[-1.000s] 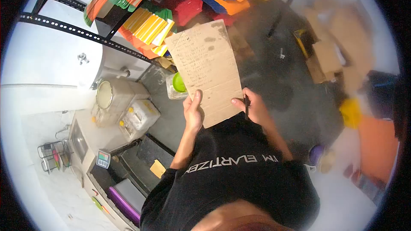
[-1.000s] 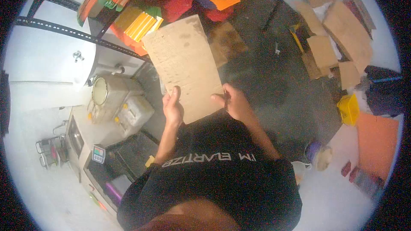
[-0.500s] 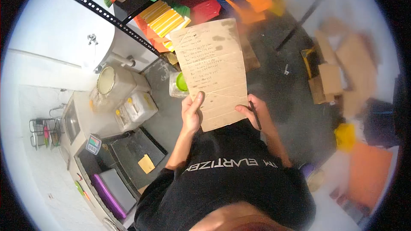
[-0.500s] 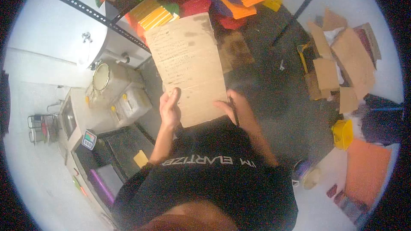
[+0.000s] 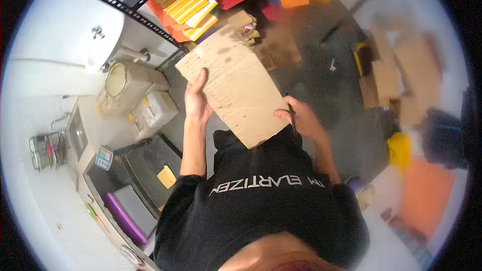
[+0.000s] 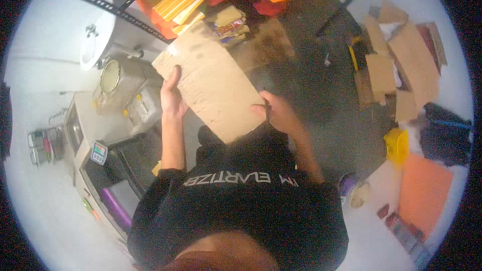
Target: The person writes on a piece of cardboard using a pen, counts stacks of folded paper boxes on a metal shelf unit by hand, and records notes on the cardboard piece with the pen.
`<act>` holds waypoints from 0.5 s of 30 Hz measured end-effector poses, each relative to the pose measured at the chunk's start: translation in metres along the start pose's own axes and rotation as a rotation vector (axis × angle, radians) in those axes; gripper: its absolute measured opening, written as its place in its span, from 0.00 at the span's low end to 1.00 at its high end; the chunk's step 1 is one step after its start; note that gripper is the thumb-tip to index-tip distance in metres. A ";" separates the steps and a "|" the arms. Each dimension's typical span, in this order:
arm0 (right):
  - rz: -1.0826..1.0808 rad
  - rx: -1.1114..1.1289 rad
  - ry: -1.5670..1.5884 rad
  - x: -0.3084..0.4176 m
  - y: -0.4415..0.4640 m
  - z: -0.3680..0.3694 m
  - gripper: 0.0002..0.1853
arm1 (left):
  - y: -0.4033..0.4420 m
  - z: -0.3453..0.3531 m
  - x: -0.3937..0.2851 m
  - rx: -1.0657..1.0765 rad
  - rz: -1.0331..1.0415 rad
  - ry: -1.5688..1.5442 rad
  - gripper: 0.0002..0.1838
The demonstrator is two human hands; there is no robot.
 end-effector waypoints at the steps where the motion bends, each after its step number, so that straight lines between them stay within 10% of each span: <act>1: -0.004 -0.006 -0.005 -0.008 0.001 0.001 0.15 | 0.001 -0.002 0.004 0.020 -0.010 -0.036 0.25; 4: -0.218 -0.118 0.064 -0.038 0.008 0.004 0.19 | 0.003 -0.008 0.009 -0.096 0.011 0.100 0.25; 11: 0.092 -0.619 0.500 -0.060 0.025 -0.008 0.26 | 0.005 -0.003 0.027 -0.195 0.000 0.324 0.26; 15: 0.059 -0.523 0.522 -0.035 0.025 -0.013 0.29 | 0.012 0.009 0.034 -0.136 0.004 0.335 0.25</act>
Point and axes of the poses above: each hand's wrist, its own y-axis towards the middle knuckle, its own z-axis out of the palm, x = y × z, the point moved 2 cm from there along y, towards the middle knuckle, and after that the axes turned 8 degrees about -x, right-handed, at the moved point
